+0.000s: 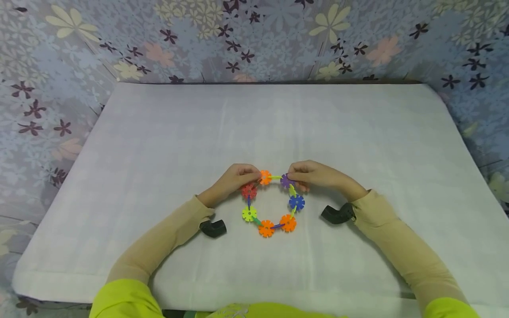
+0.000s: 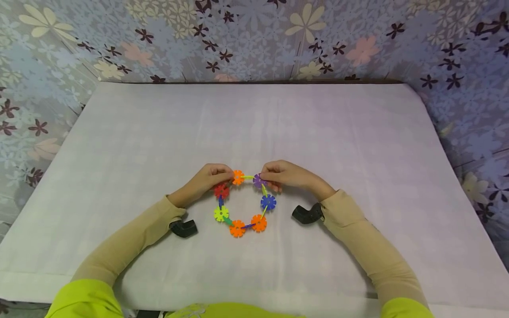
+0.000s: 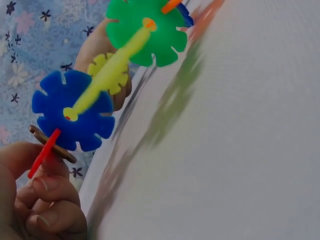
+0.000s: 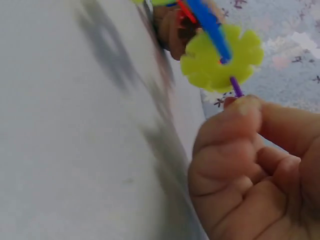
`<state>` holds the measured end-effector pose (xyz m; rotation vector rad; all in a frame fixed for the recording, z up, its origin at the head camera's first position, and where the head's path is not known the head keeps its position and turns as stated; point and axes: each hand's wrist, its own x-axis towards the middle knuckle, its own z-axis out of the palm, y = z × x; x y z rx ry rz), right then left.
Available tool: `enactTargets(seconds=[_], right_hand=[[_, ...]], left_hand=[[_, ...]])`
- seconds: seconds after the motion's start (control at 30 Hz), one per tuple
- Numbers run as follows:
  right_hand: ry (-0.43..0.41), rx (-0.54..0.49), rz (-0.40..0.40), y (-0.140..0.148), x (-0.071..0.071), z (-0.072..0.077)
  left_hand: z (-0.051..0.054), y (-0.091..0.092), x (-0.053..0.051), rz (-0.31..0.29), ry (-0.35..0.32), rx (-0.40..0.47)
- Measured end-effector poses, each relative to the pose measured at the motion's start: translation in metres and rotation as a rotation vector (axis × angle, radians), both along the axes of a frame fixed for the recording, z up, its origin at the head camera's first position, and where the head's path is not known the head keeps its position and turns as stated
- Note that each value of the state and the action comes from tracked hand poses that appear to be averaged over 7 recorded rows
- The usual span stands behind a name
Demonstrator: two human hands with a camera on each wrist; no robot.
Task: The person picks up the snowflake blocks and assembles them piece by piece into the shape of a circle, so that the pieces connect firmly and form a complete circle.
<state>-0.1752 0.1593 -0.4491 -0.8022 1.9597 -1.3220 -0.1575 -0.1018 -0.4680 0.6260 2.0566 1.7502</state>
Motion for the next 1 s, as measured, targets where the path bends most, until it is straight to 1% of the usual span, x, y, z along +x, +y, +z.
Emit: enactTargets(seconds=[0.2, 0.3, 0.37, 0.43, 0.6, 0.7, 0.87, 0.93, 1.0], right_hand=[[0.072, -0.033, -0.024, -0.005, 0.003, -0.004], [0.092, -0.083, -0.06, -0.007, 0.005, -0.006], [0.087, -0.116, -0.09, -0.009, 0.007, -0.007], [0.067, -0.135, -0.107, -0.01, 0.009, -0.008], [0.036, -0.137, -0.129, -0.014, 0.014, -0.008], [0.042, -0.133, -0.148, -0.013, 0.015, -0.008], [0.028, -0.131, -0.153, -0.012, 0.012, -0.008], [0.018, -0.137, -0.157, -0.011, 0.01, -0.007], [-0.009, -0.153, -0.167, -0.009, 0.008, -0.005]], left_hand=[[0.0, 0.001, 0.0, -0.003, -0.001, 0.004], [0.0, 0.001, 0.001, -0.016, -0.016, 0.025], [0.0, 0.001, 0.001, -0.02, -0.036, 0.041], [0.0, 0.001, 0.002, -0.04, -0.042, 0.051], [0.001, -0.001, 0.002, -0.068, -0.036, 0.055], [0.001, 0.0, 0.003, -0.065, -0.046, 0.052], [0.003, -0.001, 0.001, -0.067, -0.092, 0.045], [0.006, -0.002, 0.001, -0.071, -0.116, 0.038], [0.01, -0.002, 0.0, -0.08, -0.14, 0.028]])
